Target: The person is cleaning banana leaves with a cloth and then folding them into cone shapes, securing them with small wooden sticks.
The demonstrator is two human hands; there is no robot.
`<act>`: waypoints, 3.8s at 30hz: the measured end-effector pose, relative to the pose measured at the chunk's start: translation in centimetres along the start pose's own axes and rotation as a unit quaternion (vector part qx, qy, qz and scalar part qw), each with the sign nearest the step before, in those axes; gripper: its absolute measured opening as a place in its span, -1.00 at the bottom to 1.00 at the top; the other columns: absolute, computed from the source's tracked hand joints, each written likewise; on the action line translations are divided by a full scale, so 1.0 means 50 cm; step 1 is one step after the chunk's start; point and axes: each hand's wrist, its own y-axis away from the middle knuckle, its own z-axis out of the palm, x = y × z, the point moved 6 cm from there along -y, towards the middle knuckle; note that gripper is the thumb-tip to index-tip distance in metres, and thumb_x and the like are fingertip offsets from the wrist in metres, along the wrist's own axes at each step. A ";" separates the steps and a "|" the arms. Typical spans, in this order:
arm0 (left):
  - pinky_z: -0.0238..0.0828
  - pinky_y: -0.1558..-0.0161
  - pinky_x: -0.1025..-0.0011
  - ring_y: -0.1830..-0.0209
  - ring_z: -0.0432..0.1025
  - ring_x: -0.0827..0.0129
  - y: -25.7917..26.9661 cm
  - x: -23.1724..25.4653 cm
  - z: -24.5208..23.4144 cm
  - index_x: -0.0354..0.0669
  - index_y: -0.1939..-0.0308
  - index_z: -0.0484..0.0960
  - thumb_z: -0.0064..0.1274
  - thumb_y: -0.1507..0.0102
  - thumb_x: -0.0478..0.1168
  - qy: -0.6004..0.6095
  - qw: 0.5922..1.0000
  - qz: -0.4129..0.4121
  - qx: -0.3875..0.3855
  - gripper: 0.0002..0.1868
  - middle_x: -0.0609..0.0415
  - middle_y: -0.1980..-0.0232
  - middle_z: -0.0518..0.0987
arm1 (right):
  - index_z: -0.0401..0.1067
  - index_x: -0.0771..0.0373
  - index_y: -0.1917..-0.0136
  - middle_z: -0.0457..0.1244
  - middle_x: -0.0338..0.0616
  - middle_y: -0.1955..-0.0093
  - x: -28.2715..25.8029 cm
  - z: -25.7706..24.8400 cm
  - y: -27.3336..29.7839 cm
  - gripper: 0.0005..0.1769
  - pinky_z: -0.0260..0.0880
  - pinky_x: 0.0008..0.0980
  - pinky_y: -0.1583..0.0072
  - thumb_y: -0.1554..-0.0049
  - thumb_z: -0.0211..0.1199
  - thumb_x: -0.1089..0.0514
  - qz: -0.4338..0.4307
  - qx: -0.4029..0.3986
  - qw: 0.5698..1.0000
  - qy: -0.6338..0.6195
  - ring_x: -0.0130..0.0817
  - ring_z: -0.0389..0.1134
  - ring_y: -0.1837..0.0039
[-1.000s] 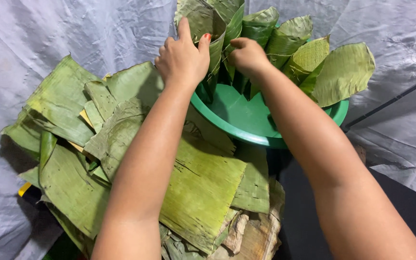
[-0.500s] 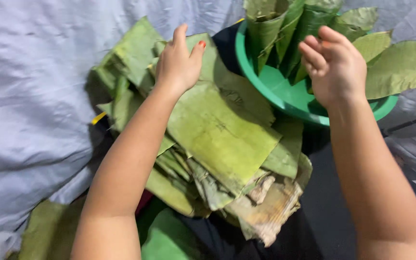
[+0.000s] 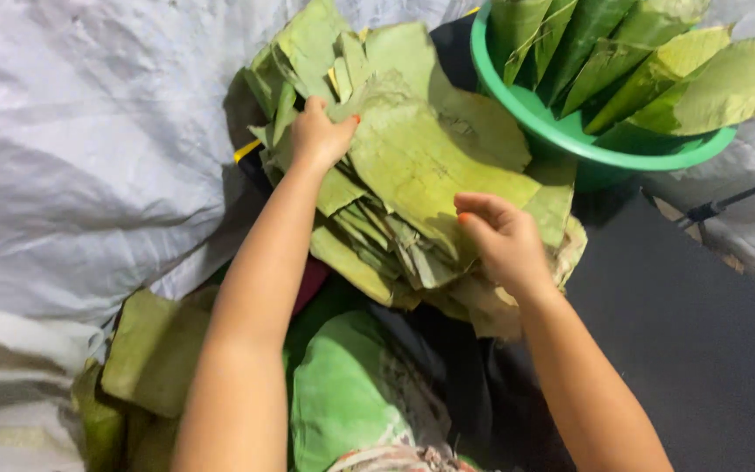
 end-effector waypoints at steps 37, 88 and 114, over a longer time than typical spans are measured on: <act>0.53 0.39 0.54 0.32 0.52 0.52 0.373 0.218 -0.163 -0.25 -0.01 0.44 0.15 -0.26 -0.47 0.370 0.915 0.069 -0.145 -0.70 0.07 0.13 0.62 | 0.50 0.43 -0.24 0.29 -0.14 -0.28 -0.002 -0.240 0.275 -0.64 0.43 -0.53 -0.22 -0.15 0.26 0.43 -0.139 0.173 0.974 -0.051 -0.51 0.39 -0.20; 0.51 0.17 0.29 0.27 0.53 0.16 0.887 0.447 0.508 -0.20 0.05 0.74 0.24 -0.14 -0.27 0.195 0.906 0.270 -0.263 -0.70 -0.06 0.13 0.58 | 0.61 -0.06 -0.12 0.34 -0.02 -0.18 0.409 -0.893 1.023 -0.73 0.26 -0.02 -0.34 -0.14 0.40 0.20 0.168 0.532 0.649 0.517 0.07 0.29 -0.26; 0.50 0.01 0.25 0.10 0.57 0.13 0.865 0.475 0.549 -0.07 -0.12 0.69 0.27 -0.11 -0.16 0.176 0.883 0.226 -0.371 -0.53 -0.06 0.00 0.64 | 0.26 -0.42 -0.48 -0.16 -0.21 -0.70 0.320 -0.589 0.586 -0.45 -0.35 0.31 -0.55 -0.21 0.10 -0.22 0.176 0.218 0.807 0.520 0.22 -0.34 -0.67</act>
